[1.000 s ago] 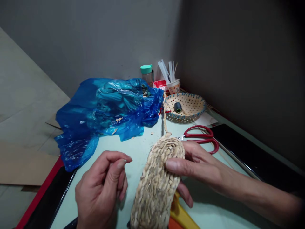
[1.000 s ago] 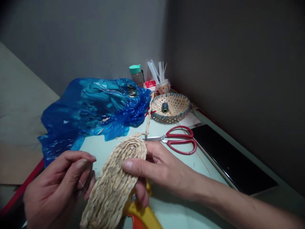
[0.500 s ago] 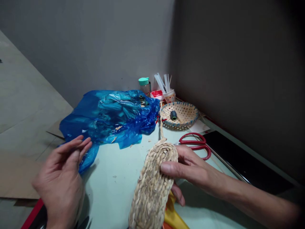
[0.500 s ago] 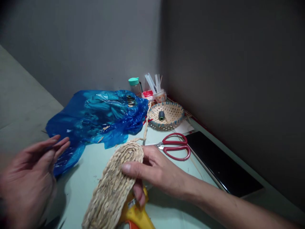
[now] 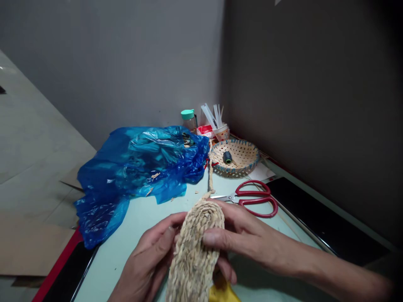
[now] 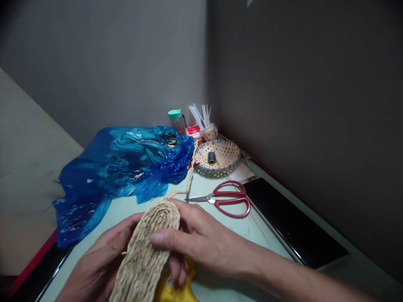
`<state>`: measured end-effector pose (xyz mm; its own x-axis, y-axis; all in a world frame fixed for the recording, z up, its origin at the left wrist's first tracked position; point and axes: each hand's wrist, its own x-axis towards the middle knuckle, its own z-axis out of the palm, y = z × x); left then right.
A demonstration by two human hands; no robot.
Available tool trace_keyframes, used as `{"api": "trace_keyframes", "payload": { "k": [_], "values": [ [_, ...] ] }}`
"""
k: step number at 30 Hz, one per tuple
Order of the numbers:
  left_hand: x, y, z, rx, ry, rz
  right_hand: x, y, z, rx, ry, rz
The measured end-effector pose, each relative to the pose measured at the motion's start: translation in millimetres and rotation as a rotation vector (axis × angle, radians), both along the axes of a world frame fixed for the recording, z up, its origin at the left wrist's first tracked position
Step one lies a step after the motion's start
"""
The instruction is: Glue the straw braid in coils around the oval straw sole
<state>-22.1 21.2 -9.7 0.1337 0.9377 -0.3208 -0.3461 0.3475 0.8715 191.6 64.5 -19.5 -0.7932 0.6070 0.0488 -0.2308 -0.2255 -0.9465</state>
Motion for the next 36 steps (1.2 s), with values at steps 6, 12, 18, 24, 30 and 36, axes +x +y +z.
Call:
{"api": "trace_keyframes", "payload": {
  "k": [6,12,18,24,30,36],
  "values": [
    [-6,0,2.9,0.009,0.092,-0.126,-3,-4,5.6,0.002,-0.089,-0.115],
    [-6,-3,-1.8,0.028,0.170,-0.098,-8,2,-0.8,-0.064,0.029,-0.122],
    [-13,0,-3.6,0.133,0.170,-0.083,-2,14,-2.9,-0.054,0.068,-0.334],
    [-45,13,15.1,0.238,0.238,0.230,0,24,4.3,-0.062,0.030,-0.563],
    [-61,10,37.9,0.425,0.272,0.470,0,23,11.5,-0.054,0.021,-0.605],
    [-57,-30,51.9,0.471,0.416,0.464,5,28,12.8,-0.081,0.049,-0.657]
  ]
}}
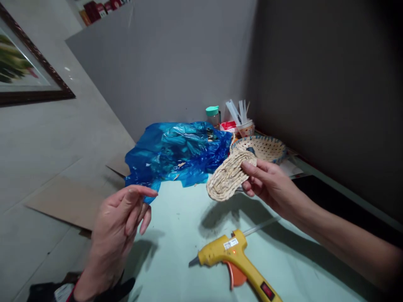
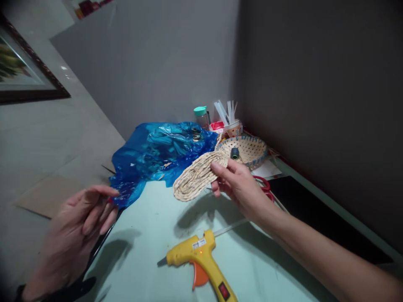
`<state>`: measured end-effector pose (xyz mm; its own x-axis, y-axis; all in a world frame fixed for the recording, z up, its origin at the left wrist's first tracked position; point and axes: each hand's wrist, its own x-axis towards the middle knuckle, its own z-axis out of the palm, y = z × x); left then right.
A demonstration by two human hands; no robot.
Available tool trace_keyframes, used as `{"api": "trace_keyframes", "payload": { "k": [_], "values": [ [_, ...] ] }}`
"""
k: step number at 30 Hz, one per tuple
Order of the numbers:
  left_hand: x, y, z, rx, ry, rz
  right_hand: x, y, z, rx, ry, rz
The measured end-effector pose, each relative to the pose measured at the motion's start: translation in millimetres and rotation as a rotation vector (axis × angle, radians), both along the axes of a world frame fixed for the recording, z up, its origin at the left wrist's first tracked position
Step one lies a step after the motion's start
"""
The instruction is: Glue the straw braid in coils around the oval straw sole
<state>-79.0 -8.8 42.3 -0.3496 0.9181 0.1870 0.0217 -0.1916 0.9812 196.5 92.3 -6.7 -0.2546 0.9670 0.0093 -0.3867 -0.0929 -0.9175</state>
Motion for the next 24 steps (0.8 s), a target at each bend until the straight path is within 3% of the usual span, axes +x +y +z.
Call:
{"api": "trace_keyframes", "payload": {
  "k": [3,6,9,12,16,18,21,24],
  "values": [
    [-9,-24,-0.5,-0.072,0.268,-0.023,3,4,-2.7,-0.013,0.015,-0.010],
    [-29,-38,-9.2,-0.199,0.607,-0.232,5,8,-5.8,-0.011,0.042,-0.017],
    [-46,-36,-27.1,-0.208,0.870,-0.317,6,10,-7.3,-0.004,0.058,-0.020],
    [-50,-18,-49.9,-0.211,1.136,-0.445,5,9,-6.5,0.003,0.051,-0.009],
    [-40,9,-73.0,-0.219,1.213,-0.520,5,6,-5.4,0.018,0.026,0.001],
    [-38,11,-78.4,-0.240,1.228,-0.558,5,6,-5.6,0.020,0.017,0.016],
    [-44,-10,-81.4,-0.279,1.239,-0.581,6,6,-5.9,0.020,0.015,0.025],
    [-57,-54,-80.2,-0.359,1.203,-0.599,6,6,-4.7,0.011,0.024,0.016]
  ]
}}
